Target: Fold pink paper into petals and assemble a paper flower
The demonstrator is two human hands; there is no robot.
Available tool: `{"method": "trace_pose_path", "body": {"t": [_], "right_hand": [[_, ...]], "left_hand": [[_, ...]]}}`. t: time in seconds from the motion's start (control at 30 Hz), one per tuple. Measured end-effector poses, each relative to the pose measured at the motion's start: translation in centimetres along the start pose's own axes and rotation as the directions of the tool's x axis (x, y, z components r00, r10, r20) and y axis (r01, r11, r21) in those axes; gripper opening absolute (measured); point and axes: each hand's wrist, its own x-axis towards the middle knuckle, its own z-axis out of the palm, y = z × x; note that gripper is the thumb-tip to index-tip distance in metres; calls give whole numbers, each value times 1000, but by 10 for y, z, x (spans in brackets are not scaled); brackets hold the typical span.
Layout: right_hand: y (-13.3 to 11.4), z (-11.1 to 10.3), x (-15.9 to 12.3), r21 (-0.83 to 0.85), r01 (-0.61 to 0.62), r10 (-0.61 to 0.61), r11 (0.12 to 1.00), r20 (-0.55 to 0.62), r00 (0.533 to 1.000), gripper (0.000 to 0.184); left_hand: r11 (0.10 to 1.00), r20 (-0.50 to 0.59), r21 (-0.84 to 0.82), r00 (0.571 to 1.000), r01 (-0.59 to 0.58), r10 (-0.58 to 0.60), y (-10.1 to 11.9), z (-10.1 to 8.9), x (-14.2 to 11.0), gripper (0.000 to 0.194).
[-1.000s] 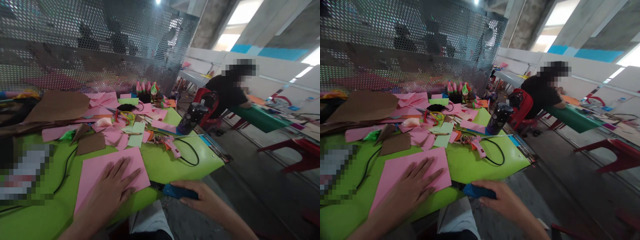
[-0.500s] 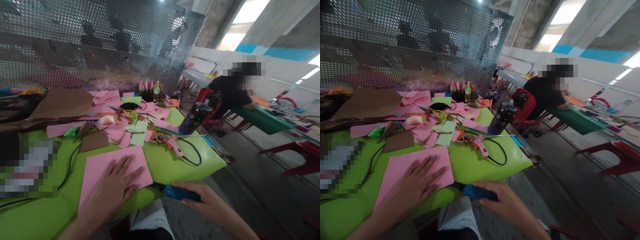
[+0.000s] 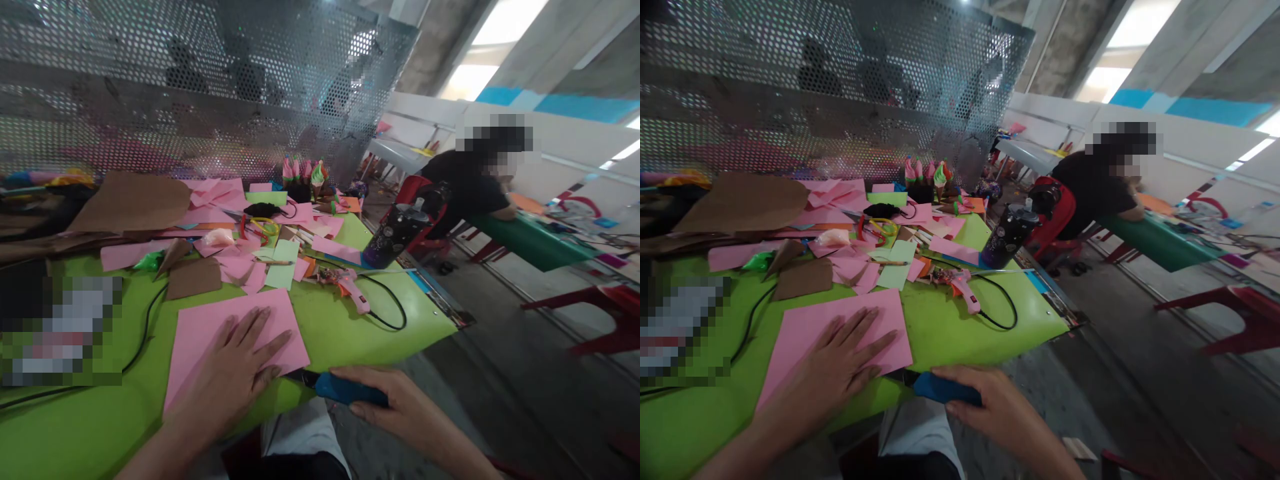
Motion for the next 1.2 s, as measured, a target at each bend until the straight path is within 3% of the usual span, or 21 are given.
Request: {"method": "trace_pose_path", "body": {"t": [0.37, 0.7, 1.0, 1.2], "right_hand": [[-18, 16, 0, 35, 40, -41, 999, 25, 999, 40], [14, -5, -28, 1, -122, 120, 992, -197, 973, 46], [13, -2, -27, -25, -111, 104, 994, -196, 975, 44], [13, -2, -26, -16, -124, 119, 992, -174, 978, 45]], "left_hand": [[999, 25, -28, 999, 21, -21, 0, -1, 0, 57], [1000, 40, -15, 999, 12, -12, -1, 0, 0, 55], [1000, -7, -12, 1000, 11, -11, 0, 2, 0, 55], [1000, 18, -7, 1000, 10, -10, 1, 1, -1, 55]]}}
